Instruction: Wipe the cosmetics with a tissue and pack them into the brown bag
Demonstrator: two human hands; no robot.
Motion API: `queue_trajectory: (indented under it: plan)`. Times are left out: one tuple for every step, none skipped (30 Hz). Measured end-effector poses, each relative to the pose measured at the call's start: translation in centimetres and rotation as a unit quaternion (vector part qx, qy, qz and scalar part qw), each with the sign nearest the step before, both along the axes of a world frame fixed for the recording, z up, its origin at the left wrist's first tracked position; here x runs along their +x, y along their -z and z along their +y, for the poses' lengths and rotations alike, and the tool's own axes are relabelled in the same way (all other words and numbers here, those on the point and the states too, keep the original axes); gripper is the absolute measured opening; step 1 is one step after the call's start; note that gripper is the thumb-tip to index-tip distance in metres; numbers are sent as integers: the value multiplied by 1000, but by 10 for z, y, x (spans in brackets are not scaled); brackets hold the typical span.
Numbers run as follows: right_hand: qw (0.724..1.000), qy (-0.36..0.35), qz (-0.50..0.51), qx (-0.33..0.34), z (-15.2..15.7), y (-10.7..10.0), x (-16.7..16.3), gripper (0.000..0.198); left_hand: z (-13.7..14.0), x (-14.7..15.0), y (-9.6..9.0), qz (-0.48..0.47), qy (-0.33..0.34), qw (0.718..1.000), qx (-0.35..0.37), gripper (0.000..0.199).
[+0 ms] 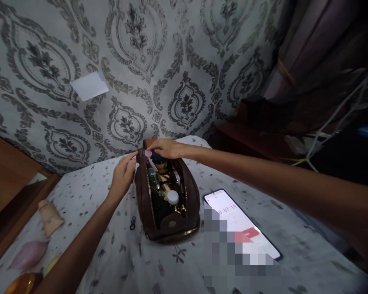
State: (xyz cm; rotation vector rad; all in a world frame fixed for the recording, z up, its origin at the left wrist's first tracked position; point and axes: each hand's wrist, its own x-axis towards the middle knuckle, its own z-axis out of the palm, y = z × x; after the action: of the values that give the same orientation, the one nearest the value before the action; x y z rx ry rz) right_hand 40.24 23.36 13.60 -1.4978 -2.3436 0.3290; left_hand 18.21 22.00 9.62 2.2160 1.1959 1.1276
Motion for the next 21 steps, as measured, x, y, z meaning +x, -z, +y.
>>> queue_trajectory:
  plan:
    - [1000,-5,-1,-1,0,0,-2,43,1,3,2,5,-4,1000,23,42]
    - [1000,-3,-1,-3,0,0,-4,45,3,6,3,8,-9,999,40,41]
    - [1000,3,-1,-4,0,1,-5,46,4,7,4,8,-11,999,50,41]
    - [1000,9,-2,-4,-1,1,-6,47,4,9,5,12,-10,998,55,41]
    - [1000,13,-3,-4,-2,2,-7,47,5,9,6,15,-8,998,57,41]
    - [1000,17,-4,-5,-2,2,-8,48,5,9,6,15,-7,998,56,41]
    - [1000,19,-5,-6,-3,2,-8,47,5,9,6,14,-7,998,54,41]
    - [1000,23,-4,-8,-3,3,-9,47,5,8,6,10,-6,999,51,41]
    - [999,30,-3,-12,-4,3,-9,46,4,6,6,5,-5,999,46,41]
    - [999,41,3,-16,-4,3,-9,45,3,5,5,0,-4,999,40,41]
    - [998,56,13,-18,-4,3,-9,43,2,3,5,-8,-4,1000,29,42]
    - [997,71,27,-20,-5,3,-8,42,0,0,5,-18,-6,1000,10,43]
    - [995,88,43,-22,-6,3,-7,41,-3,-3,6,-32,-9,999,-16,46]
    - [992,106,59,-21,-9,2,-5,40,-6,-7,7,-49,-13,998,-45,48]
    - [990,122,71,-17,-12,2,-3,39,-10,-11,8,-65,-16,995,-73,51]
    - [988,134,79,-11,-17,1,0,38,-15,-17,10,-79,-18,992,-97,54]
    - [986,143,82,-2,-23,0,3,37,-21,-23,13,-88,-17,989,-114,55]
    - [986,146,82,10,-31,0,7,36,-27,-30,17,-91,-15,988,-126,54]
    - [986,144,82,23,-40,-1,10,36,-34,-38,21,-86,-10,987,-136,53]
    - [986,140,84,36,-49,-1,13,35,-41,-47,26,-77,-5,986,-147,51]
    - [985,138,88,52,-60,0,15,34,-48,-55,30,-63,1,985,-159,49]
